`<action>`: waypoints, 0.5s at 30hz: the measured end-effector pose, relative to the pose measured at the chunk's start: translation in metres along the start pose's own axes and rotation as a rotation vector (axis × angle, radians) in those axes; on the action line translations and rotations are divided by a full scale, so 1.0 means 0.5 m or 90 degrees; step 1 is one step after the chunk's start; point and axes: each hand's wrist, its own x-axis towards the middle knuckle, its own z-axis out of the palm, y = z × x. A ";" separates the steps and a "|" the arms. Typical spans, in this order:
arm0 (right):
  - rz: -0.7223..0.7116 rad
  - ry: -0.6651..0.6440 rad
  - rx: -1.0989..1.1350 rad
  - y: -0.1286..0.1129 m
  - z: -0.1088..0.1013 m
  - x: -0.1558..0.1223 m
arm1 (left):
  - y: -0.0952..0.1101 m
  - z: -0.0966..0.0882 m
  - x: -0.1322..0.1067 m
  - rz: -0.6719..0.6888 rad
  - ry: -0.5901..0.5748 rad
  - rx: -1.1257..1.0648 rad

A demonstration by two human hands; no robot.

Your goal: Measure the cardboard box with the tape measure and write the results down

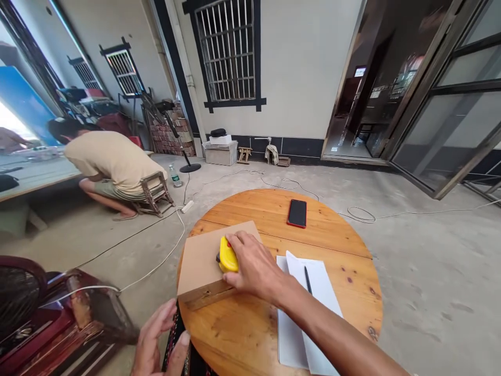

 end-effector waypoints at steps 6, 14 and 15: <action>-0.048 -0.087 -0.018 0.002 0.019 0.092 | -0.041 0.012 0.015 0.024 -0.031 0.057; 0.278 0.158 0.161 0.084 0.018 -0.053 | -0.092 0.081 0.022 -0.126 -0.101 0.082; 0.287 0.148 0.206 0.085 0.027 -0.065 | -0.099 0.087 0.031 -0.131 -0.093 0.100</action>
